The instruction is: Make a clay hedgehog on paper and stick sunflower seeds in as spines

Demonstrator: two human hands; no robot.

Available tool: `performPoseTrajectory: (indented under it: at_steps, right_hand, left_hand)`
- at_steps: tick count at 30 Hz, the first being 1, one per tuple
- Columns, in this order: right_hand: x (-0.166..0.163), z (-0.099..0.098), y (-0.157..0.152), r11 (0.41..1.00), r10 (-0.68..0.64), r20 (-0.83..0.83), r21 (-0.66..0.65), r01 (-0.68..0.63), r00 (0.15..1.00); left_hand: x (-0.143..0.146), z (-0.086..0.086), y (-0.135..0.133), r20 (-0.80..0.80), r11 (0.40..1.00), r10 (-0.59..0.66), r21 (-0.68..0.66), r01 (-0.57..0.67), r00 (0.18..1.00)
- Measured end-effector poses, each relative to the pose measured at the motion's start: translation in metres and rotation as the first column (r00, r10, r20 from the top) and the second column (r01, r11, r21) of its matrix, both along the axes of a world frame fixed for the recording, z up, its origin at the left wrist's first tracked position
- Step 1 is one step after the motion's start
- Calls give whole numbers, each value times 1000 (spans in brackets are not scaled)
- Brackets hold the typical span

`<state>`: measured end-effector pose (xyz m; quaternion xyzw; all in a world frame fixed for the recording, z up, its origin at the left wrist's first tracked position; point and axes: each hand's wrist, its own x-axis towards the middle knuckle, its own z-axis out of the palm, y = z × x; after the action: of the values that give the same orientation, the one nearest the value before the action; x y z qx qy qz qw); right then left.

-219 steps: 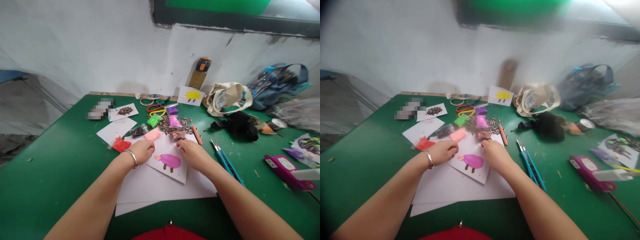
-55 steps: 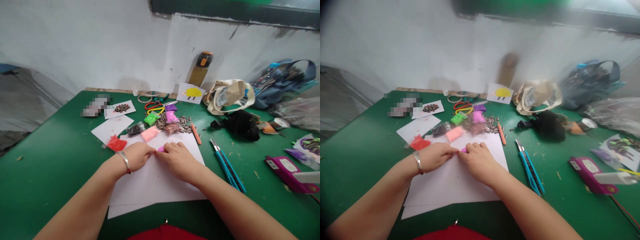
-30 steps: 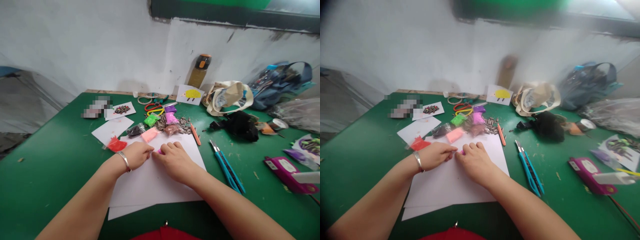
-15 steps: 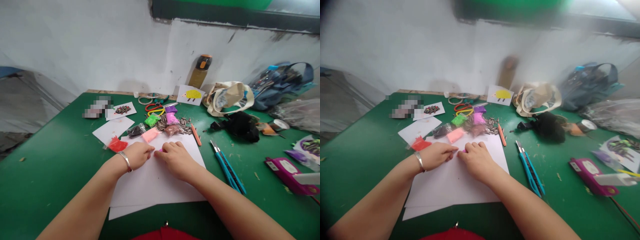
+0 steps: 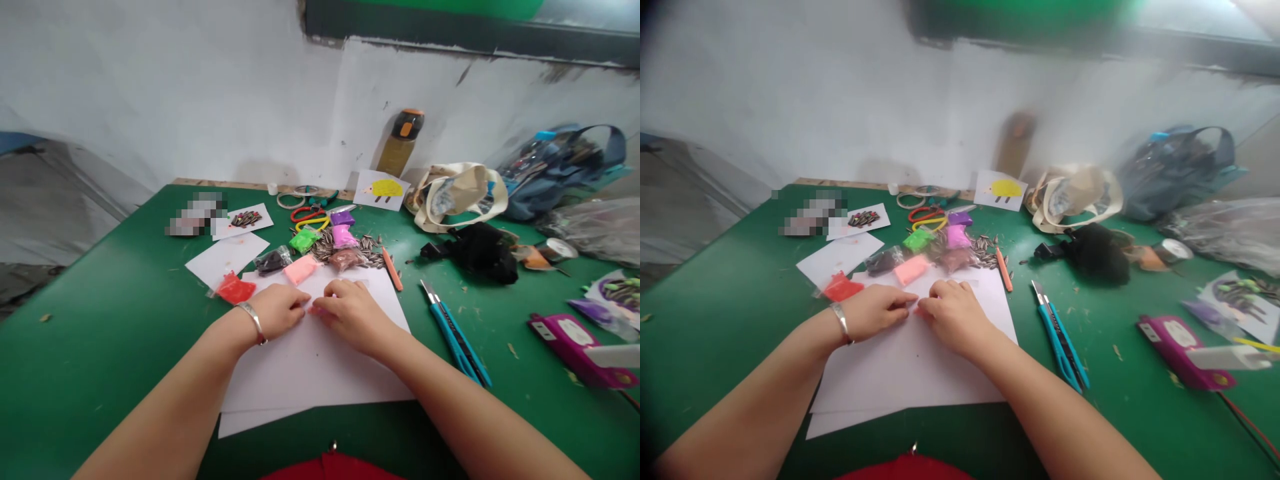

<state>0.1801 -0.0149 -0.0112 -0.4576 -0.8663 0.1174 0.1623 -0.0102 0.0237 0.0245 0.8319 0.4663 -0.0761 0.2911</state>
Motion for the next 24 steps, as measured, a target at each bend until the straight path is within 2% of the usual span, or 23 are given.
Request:
performPoseTrajectory:
  at_steps: [8, 14, 20, 24]
  right_hand:
    - [-8, -6, 11, 999, 11, 10, -48, -11, 1000]
    - [-12, -5, 11, 1000, 14, 78, -22, -12, 997]
    - [-9, -5, 10, 999, 6, -1, -48, -6, 1000]
    - [-11, -6, 11, 999, 14, 33, -51, -12, 999]
  left_hand:
    - [2, 3, 0, -31, 1000, 1, -10, -1, 1000]
    - [3, 4, -1, -48, 1000, 0, -4, 0, 999]
    - [1, 3, 1, -18, 1000, -7, 0, 7, 1000]
    - [1, 2, 1, -5, 1000, -19, 13, 19, 1000]
